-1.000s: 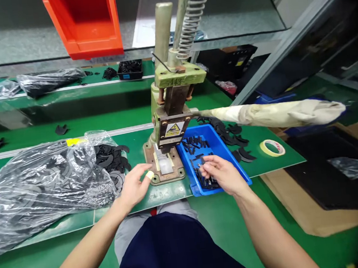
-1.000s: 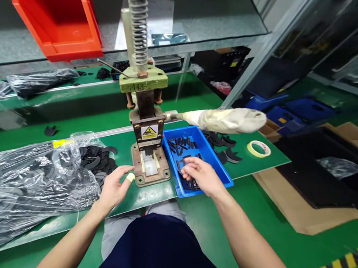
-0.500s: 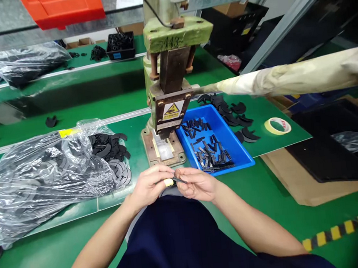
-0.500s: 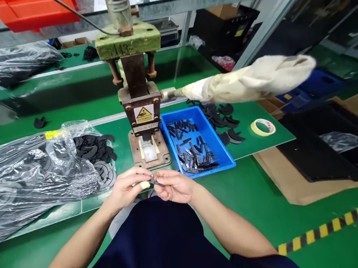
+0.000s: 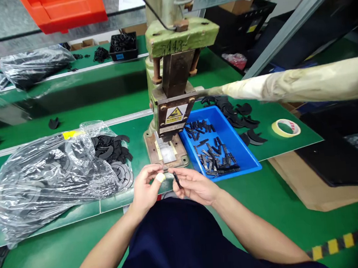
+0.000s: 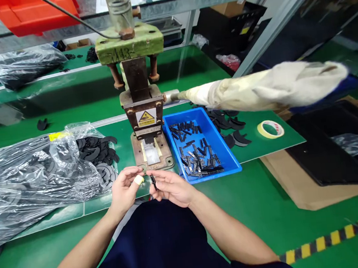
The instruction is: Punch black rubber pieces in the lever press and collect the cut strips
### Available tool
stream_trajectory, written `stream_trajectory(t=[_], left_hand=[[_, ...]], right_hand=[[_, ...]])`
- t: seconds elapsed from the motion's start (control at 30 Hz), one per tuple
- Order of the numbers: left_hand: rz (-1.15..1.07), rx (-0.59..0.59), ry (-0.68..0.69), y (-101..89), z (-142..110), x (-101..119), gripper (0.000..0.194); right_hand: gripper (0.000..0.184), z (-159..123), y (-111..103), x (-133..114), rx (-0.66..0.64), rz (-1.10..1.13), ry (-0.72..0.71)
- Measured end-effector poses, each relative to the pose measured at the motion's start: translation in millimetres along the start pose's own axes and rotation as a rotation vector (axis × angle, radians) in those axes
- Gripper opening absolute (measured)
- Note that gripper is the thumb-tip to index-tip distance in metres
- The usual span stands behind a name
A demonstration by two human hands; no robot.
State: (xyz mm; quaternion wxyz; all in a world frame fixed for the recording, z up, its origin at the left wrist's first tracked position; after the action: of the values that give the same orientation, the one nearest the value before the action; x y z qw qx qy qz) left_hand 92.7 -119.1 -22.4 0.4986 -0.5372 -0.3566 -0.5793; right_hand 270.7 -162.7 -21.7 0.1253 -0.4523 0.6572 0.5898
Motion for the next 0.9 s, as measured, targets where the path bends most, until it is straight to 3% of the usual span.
stream_trajectory(t=[0.17,0.3,0.47,0.6,0.77,0.9], left_hand=[[0.009,-0.056,-0.043,3.1,-2,-1,0.019],[-0.026,-0.085,-0.022,10.0,-1,-1,0.02],[0.131,-0.054,0.147,11.1,9,1,0.008],[0.207,-0.103,0.285,12.8,17,7,0.004],[0.319,-0.146,0.326,12.4,28,9,0.008],[0.505,-0.11,0.357,2.4,57,-1,0.011]], right_hand=[[0.027,11,-6,7,0.22,-0.034,-0.249],[0.025,21,-1,17,0.317,0.001,-0.354],[0.026,26,5,23,0.337,0.085,-0.34],[0.03,30,0,23,0.359,0.134,-0.317],[0.037,31,-6,18,0.4,0.104,-0.32],[0.038,16,-5,13,0.425,-0.023,-0.323]])
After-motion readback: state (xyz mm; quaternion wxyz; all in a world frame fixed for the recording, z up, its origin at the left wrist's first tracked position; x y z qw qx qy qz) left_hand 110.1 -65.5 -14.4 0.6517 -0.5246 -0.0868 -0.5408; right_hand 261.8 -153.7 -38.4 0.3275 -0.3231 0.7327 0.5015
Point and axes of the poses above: each hand's wrist, its own z-axis towards the middle knuckle, its own y-axis out of the palm, x = y × z, the point moved 2 cm from there along z, towards the middle knuckle, and after that the axes turned 3 degrees about -y, right-handed, at the moved point
